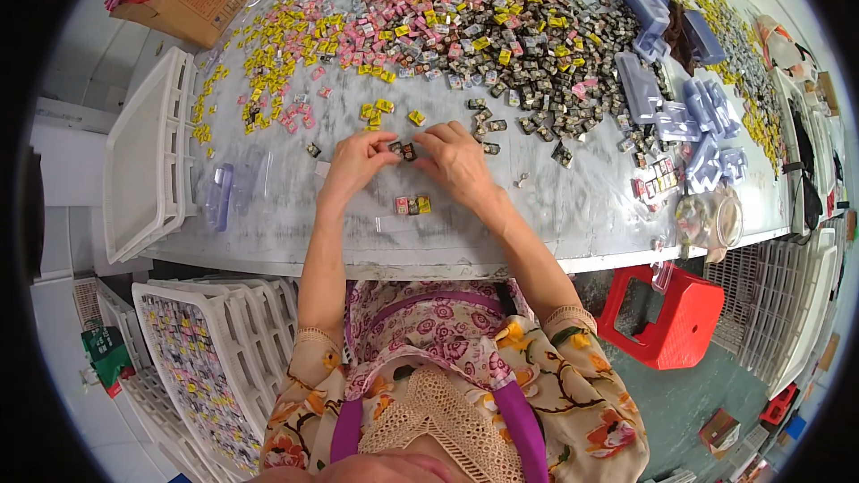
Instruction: Sort small plastic toy components by color and type, then place them into organized trays.
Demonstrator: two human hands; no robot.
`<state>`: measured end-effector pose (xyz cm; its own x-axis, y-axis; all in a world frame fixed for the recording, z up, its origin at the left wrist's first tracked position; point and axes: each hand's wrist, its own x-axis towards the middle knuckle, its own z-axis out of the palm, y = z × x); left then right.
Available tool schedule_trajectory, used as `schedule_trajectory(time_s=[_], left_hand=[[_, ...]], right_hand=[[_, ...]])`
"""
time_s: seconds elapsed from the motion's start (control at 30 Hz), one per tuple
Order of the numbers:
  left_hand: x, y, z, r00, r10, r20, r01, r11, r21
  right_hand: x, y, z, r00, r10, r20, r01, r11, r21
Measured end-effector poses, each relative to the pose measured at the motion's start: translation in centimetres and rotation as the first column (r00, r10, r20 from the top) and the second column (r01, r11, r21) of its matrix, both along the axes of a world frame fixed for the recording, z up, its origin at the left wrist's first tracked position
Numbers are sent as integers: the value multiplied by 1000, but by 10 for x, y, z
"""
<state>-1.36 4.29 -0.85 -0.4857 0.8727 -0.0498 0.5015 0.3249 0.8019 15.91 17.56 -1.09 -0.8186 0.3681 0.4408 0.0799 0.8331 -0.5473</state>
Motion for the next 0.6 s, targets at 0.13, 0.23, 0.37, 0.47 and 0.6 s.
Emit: schedule_trajectory(time_s=[0.13,0.23,0.37,0.47,0.6], left_hand=[[11,-3,-2,999,31,-31,-30,999,31],[14,-8,-11,989,50,-141,-27,987,161],[22,-8,7,981,104,-165,-96,994,58],[23,-16,5,977,202,64,-197,978,-69],[27,-22,-6,822,115,558,-288,929,232]], right_hand=[[-10,1,-12,996,20,82,-15,998,-53],[-12,1,-12,996,41,81,-35,996,-84],[-8,3,-14,998,46,48,-40,991,-125],[-6,0,-11,998,20,-63,-29,988,-149],[-2,-6,-2,996,87,20,-56,784,-619]])
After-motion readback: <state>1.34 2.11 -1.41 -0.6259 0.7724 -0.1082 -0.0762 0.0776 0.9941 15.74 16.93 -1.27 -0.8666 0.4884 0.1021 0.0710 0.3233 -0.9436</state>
